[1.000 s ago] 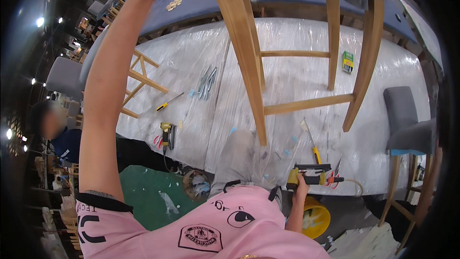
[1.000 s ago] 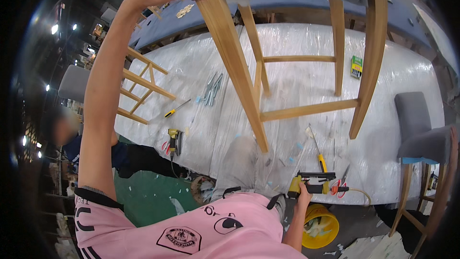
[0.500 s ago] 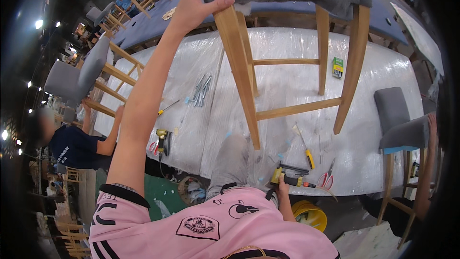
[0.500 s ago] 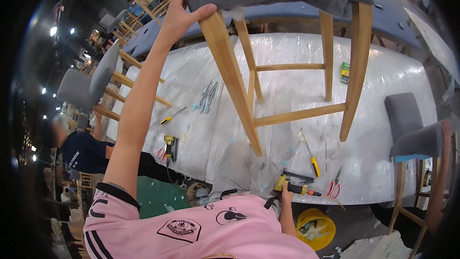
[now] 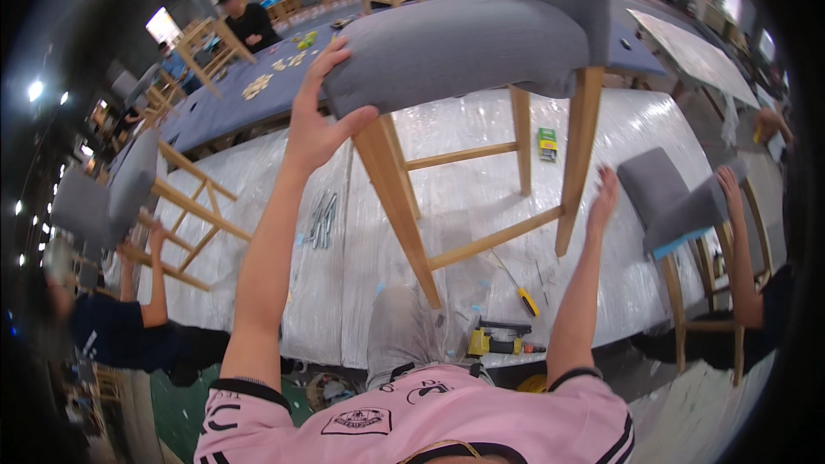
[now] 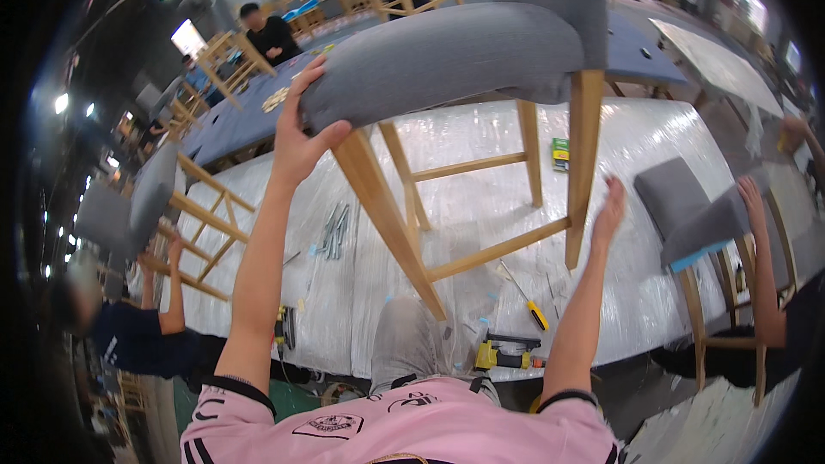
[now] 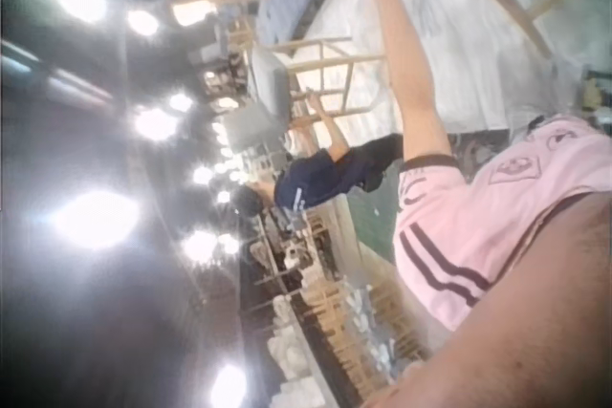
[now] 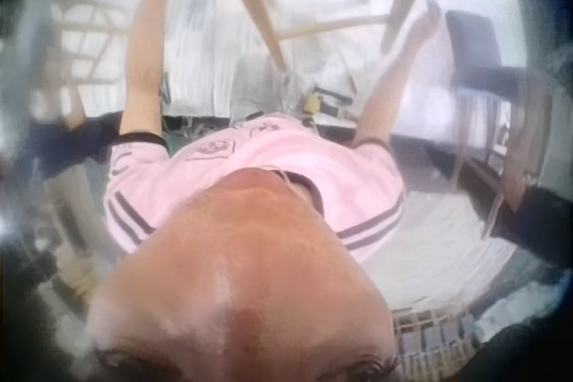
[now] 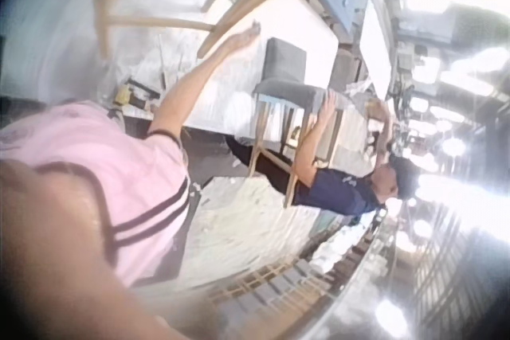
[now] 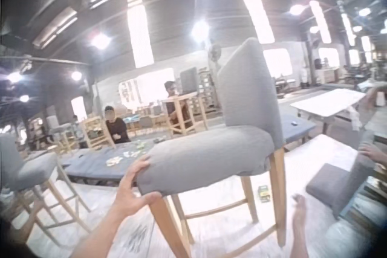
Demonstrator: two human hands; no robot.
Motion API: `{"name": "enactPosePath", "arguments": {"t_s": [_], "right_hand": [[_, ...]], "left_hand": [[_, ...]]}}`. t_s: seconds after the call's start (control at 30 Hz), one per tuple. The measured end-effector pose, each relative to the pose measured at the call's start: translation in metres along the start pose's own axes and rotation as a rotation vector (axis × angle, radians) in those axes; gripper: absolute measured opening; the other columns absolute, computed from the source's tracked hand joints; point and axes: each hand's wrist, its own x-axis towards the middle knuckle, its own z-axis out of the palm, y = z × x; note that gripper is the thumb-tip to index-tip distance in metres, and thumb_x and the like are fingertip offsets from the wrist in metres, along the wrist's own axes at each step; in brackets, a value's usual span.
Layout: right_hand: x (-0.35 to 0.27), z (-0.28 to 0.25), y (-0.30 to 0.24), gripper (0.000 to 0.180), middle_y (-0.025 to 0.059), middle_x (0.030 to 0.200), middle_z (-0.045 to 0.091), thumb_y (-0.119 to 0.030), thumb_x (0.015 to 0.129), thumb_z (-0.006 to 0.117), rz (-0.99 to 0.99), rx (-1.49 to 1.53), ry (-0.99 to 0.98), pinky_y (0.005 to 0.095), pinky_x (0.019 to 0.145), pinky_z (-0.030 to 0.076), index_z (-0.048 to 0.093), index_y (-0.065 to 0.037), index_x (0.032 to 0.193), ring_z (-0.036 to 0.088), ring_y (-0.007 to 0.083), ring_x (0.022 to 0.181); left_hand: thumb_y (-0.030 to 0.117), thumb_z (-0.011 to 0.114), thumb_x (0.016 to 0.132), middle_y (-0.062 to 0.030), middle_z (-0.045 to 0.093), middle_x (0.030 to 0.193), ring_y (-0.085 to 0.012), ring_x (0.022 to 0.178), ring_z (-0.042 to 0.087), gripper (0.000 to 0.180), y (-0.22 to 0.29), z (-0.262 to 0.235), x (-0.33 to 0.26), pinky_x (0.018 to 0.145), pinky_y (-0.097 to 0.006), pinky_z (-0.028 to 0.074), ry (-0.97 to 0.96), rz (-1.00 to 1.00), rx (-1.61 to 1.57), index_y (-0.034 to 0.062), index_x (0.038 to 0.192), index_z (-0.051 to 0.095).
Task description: The person stretches gray fabric over a wooden chair seat, trims excess with scissors, and secures it using a staple gun and a screwdriver. The chair is flipped to show the finished upholstered seat.
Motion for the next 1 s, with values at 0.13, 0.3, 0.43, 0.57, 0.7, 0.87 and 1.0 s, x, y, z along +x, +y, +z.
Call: {"name": "enactPosePath", "arguments": {"t_s": [0.13,0.3,0.43,0.57,0.7,0.87,1.0], "right_hand": [[-0.018,0.057,-0.058,0.07,0.0067,0.1,0.063,-0.058,0.111,0.033,0.491,0.207,-0.291,0.033,0.079,0.044,0.068,0.002,0.115,0.051,0.0152,0.085],[-0.057,0.041,-0.072,0.075,0.0061,0.097,0.066,-0.059,0.111,0.031,0.349,0.183,-0.268,0.0344,0.088,0.047,0.067,0.006,0.121,0.057,0.0165,0.09],[-0.056,0.032,-0.062,0.073,0.009,0.097,0.066,-0.059,0.111,0.033,0.455,0.082,-0.286,0.0351,0.086,0.048,0.067,0.005,0.121,0.057,0.0178,0.088],[-0.066,0.014,-0.061,0.051,0.0134,0.099,0.068,-0.042,0.111,0.046,0.406,0.006,-0.253,0.035,0.089,0.049,0.063,0.003,0.127,0.062,0.0198,0.093],[-0.148,-0.039,-0.071,0.03,0.0118,0.098,0.07,-0.013,0.102,0.063,0.162,-0.127,-0.159,0.0316,0.085,0.052,0.062,0.004,0.127,0.065,0.0165,0.094],[-0.372,-0.174,0.045,0.027,0.0028,0.072,0.067,-0.024,0.097,0.063,0.921,-0.307,-0.256,0.0295,0.059,0.046,0.07,0.001,0.091,0.063,0.0113,0.066],[-0.483,-0.172,0.063,0.027,0.0048,0.071,0.068,-0.025,0.089,0.071,1.037,-0.281,-0.463,0.0313,0.054,0.046,0.072,0.002,0.084,0.062,0.0134,0.06]], "left_hand": [[0.025,0.09,0.077,-0.0116,0.052,0.156,-0.0301,0.146,0.046,0.08,0.011,-0.024,-0.009,0.12,-0.042,0.035,-0.032,0.012,0.146,0.009,0.146,0.053],[0.035,0.084,0.082,-0.0157,0.061,0.144,-0.0343,0.133,0.059,0.076,0.025,-0.047,0.021,0.117,-0.043,0.04,-0.192,-0.003,0.482,0.0068,0.146,0.054],[0.058,0.069,0.089,-0.0179,0.063,0.14,-0.0375,0.124,0.063,0.078,0.054,0.007,0.071,0.108,-0.046,0.047,-0.355,0.073,0.759,0.0096,0.148,0.053],[0.075,0.063,0.085,-0.0205,0.062,0.14,-0.0385,0.125,0.063,0.094,0.068,0.099,0.123,0.106,-0.047,0.05,-0.479,0.156,0.764,0.0101,0.151,0.051],[0.083,0.068,0.073,-0.025,0.06,0.141,-0.0394,0.124,0.064,0.113,0.068,0.154,0.157,0.106,-0.046,0.05,-0.582,0.125,0.811,0.0042,0.152,0.047],[0.077,0.077,0.069,-0.027,0.06,0.138,-0.042,0.12,0.065,0.115,0.085,0.188,0.16,0.102,-0.051,0.052,-0.499,0.251,0.897,0.0019,0.151,0.047],[0.064,0.082,0.072,-0.0254,0.061,0.135,-0.0423,0.119,0.065,0.106,0.089,0.199,0.138,0.101,-0.052,0.052,-0.399,0.344,1.071,0.0046,0.152,0.046]]}}
